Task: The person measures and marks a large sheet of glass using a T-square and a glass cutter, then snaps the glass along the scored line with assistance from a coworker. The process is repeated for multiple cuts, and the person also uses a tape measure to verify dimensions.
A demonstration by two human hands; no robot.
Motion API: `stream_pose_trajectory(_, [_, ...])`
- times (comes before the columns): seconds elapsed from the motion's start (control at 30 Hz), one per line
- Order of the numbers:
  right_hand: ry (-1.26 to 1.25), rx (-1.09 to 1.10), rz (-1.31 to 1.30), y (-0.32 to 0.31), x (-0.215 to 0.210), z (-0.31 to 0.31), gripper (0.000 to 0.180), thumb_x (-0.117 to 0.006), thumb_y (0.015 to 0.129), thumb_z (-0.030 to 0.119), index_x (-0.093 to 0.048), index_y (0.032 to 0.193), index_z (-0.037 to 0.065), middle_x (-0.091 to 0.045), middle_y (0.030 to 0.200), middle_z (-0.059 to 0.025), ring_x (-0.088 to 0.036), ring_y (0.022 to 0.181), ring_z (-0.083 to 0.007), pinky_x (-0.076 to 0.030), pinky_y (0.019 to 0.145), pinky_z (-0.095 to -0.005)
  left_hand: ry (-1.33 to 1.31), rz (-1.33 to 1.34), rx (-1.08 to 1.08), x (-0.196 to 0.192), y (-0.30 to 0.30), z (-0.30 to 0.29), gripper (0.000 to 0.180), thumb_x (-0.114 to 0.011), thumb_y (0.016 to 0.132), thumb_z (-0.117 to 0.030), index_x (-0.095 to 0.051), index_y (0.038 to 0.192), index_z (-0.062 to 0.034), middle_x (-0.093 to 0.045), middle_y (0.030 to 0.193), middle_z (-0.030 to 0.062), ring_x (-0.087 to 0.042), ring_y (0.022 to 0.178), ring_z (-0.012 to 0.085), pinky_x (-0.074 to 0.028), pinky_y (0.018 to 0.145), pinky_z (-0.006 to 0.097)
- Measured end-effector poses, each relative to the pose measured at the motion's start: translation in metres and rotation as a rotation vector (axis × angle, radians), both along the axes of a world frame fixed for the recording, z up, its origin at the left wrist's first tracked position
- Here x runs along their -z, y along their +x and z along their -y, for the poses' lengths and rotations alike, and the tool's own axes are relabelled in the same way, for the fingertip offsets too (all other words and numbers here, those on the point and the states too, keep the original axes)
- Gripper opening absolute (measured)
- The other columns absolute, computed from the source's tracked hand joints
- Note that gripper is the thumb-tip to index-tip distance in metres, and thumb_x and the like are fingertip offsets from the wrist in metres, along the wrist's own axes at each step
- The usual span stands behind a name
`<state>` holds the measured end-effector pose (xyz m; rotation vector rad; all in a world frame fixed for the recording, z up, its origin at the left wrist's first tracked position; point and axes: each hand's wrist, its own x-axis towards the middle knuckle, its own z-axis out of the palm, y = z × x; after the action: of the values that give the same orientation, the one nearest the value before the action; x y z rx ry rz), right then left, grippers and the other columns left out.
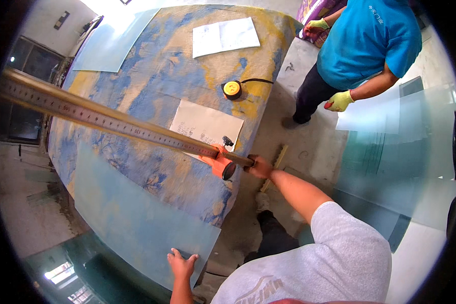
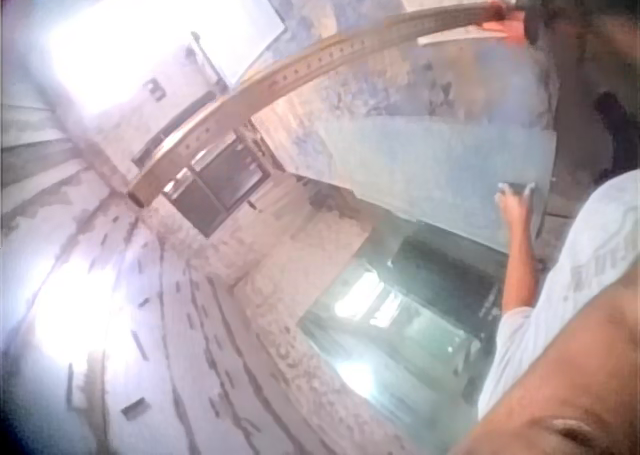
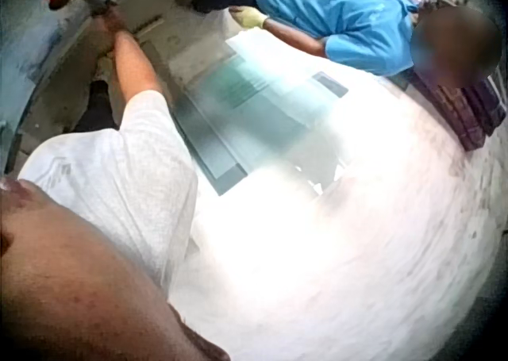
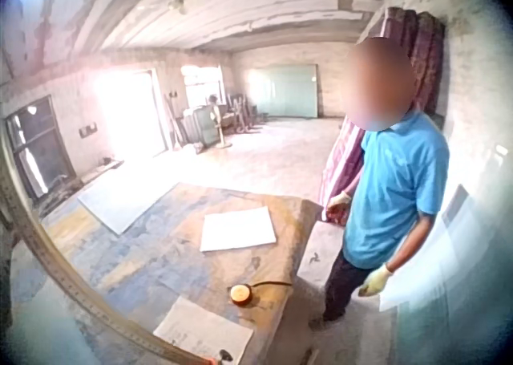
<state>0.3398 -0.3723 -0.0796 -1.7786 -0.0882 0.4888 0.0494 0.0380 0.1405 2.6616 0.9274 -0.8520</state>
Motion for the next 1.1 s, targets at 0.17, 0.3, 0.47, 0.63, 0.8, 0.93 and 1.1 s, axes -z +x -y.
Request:
stream_pose_trajectory(0.17, [-0.039, -0.109, -0.117, 0.003, -0.02, 0.005, 0.028, -0.072, 0.081, 0.023, -0.066, 0.099, 0.003, -0.065, 0.082, -0.0104, -0.058, 0.08, -0.0179, -0.048, 0.076, -0.0388, 0.006, 0.014, -0.007, 0.003, -0.007, 0.001, 0.123, -0.089, 0.065, -0.053, -0.029, 0.153, 0.0093, -0.03, 0.149, 0.0456, -0.027, 0.145, 0.0534, -0.028, 0.119, 0.051])
stream_pose_trajectory(0.3, [-0.141, -0.001, -0.035, -0.012, 0.038, 0.015, 0.025, -0.072, 0.083, 0.024, -0.067, 0.1, 0.006, -0.065, 0.084, -0.0078, -0.058, 0.08, -0.0177, -0.049, 0.077, -0.0382, -0.009, 0.008, -0.014, -0.012, 0.006, 0.007, 0.123, -0.088, 0.067, -0.055, -0.028, 0.153, 0.0087, -0.028, 0.149, 0.0464, -0.025, 0.145, 0.0547, -0.027, 0.12, 0.051])
stream_pose_trajectory(0.47, [-0.124, 0.047, -0.123, -0.04, 0.037, 0.038, 0.025, -0.069, 0.086, 0.016, -0.066, 0.108, 0.005, -0.066, 0.088, -0.0035, -0.061, 0.09, -0.0182, -0.049, 0.08, -0.0363, 0.007, 0.013, -0.009, 0.001, -0.012, -0.005, 0.12, -0.086, 0.069, -0.054, -0.027, 0.154, 0.0075, -0.027, 0.151, 0.0456, -0.025, 0.145, 0.0548, -0.027, 0.12, 0.052])
stream_pose_trajectory(0.63, [-0.034, 0.08, 0.123, -0.118, 0.02, 0.082, 0.023, -0.068, 0.087, 0.015, -0.067, 0.104, -0.001, -0.066, 0.094, -0.0072, -0.062, 0.094, -0.0193, -0.05, 0.08, -0.035, -0.018, 0.068, -0.001, -0.018, -0.016, -0.005, 0.111, -0.082, 0.075, -0.052, -0.029, 0.154, 0.0047, -0.03, 0.152, 0.0417, -0.023, 0.147, 0.0529, -0.029, 0.119, 0.051])
stream_pose_trajectory(0.8, [-0.236, 0.07, 0.283, -0.216, -0.045, 0.049, 0.013, -0.067, 0.088, 0.014, -0.062, 0.09, 0.002, -0.066, 0.097, -0.0092, -0.061, 0.099, -0.0195, -0.047, 0.09, -0.035, -0.056, 0.492, 0.095, 0.014, -0.086, -0.022, 0.083, -0.074, 0.085, -0.046, -0.044, 0.148, -0.0011, -0.037, 0.153, 0.0314, -0.032, 0.145, 0.0441, -0.034, 0.116, 0.051])
stream_pose_trajectory(0.93, [-0.368, 0.091, 0.56, -0.287, -0.043, 0.016, 0.017, -0.07, 0.09, 0.017, -0.059, 0.089, 0.004, -0.064, 0.094, -0.0086, -0.059, 0.097, -0.019, -0.046, 0.092, -0.0348, -0.244, 0.907, 0.23, 0.006, -0.179, -0.03, 0.062, -0.071, 0.088, -0.041, -0.059, 0.134, -0.0005, -0.052, 0.145, 0.022, -0.047, 0.136, 0.0373, -0.04, 0.111, 0.049])
stream_pose_trajectory(1.1, [-0.26, 0.162, 0.636, -0.343, -0.086, -0.038, 0.022, -0.071, 0.093, 0.02, -0.059, 0.085, 0.003, -0.059, 0.083, -0.0031, -0.054, 0.081, -0.0154, -0.045, 0.077, -0.0336, -0.865, 0.571, 0.078, -0.002, -0.352, -0.049, 0.057, -0.072, 0.087, -0.042, -0.065, 0.126, -0.0013, -0.068, 0.121, 0.0197, -0.066, 0.111, 0.0331, -0.052, 0.097, 0.041])
